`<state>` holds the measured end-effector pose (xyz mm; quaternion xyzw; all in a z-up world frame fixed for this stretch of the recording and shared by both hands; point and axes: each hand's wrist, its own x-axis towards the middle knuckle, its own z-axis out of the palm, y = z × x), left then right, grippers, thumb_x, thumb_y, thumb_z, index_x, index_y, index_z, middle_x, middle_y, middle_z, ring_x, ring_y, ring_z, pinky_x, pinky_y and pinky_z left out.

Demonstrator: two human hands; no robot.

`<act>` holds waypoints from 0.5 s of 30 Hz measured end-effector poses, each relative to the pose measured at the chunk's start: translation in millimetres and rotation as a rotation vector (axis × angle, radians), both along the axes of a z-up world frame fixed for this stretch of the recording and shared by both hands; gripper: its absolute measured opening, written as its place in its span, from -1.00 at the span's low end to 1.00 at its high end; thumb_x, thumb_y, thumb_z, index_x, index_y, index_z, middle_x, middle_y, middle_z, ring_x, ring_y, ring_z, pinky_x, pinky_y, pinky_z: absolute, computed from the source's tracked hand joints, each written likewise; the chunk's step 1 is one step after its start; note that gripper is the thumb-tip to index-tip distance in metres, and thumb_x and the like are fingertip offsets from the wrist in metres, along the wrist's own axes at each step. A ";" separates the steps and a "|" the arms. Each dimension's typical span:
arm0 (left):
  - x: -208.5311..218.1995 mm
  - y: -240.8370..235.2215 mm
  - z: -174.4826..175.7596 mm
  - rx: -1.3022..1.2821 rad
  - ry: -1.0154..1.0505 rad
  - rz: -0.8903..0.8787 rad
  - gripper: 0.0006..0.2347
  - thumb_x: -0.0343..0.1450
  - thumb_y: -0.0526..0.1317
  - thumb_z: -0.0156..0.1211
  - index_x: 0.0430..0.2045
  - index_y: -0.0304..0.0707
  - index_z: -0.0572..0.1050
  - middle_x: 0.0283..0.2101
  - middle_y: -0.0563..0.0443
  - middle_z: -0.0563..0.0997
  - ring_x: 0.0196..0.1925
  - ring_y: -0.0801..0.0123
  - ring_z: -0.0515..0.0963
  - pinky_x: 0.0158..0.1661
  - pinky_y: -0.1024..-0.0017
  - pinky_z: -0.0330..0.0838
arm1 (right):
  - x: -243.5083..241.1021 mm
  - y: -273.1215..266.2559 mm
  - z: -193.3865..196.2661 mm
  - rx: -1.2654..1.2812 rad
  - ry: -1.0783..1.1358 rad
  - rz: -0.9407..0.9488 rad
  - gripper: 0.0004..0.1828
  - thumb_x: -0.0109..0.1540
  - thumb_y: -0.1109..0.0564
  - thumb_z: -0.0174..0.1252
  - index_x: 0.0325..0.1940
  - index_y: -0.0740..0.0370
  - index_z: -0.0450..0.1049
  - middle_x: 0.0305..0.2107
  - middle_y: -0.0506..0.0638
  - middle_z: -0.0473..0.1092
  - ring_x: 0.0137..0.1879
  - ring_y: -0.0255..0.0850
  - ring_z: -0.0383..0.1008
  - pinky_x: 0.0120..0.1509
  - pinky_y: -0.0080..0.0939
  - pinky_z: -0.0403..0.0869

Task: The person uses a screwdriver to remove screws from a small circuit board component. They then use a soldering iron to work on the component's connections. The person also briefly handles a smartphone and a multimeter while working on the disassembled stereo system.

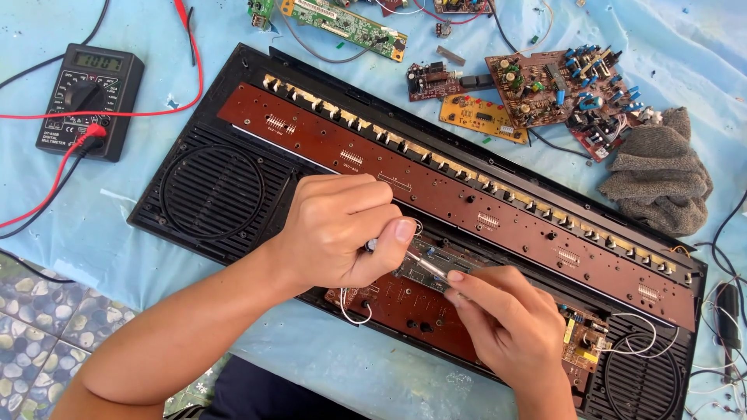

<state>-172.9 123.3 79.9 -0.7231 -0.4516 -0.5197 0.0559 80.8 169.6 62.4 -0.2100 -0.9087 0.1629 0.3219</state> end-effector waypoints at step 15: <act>2.3 3.5 -3.4 -0.127 -0.121 -0.009 -0.63 0.57 -0.31 -0.11 -0.74 -0.33 0.28 -0.66 0.04 0.15 -0.65 0.29 0.10 -0.59 0.28 -0.03 | 3.9 -2.7 -8.0 -0.030 -0.026 -0.023 -0.67 0.34 0.09 0.24 0.21 -0.01 0.53 -0.50 -0.17 0.25 -0.48 -0.28 -0.04 -0.45 -0.30 0.03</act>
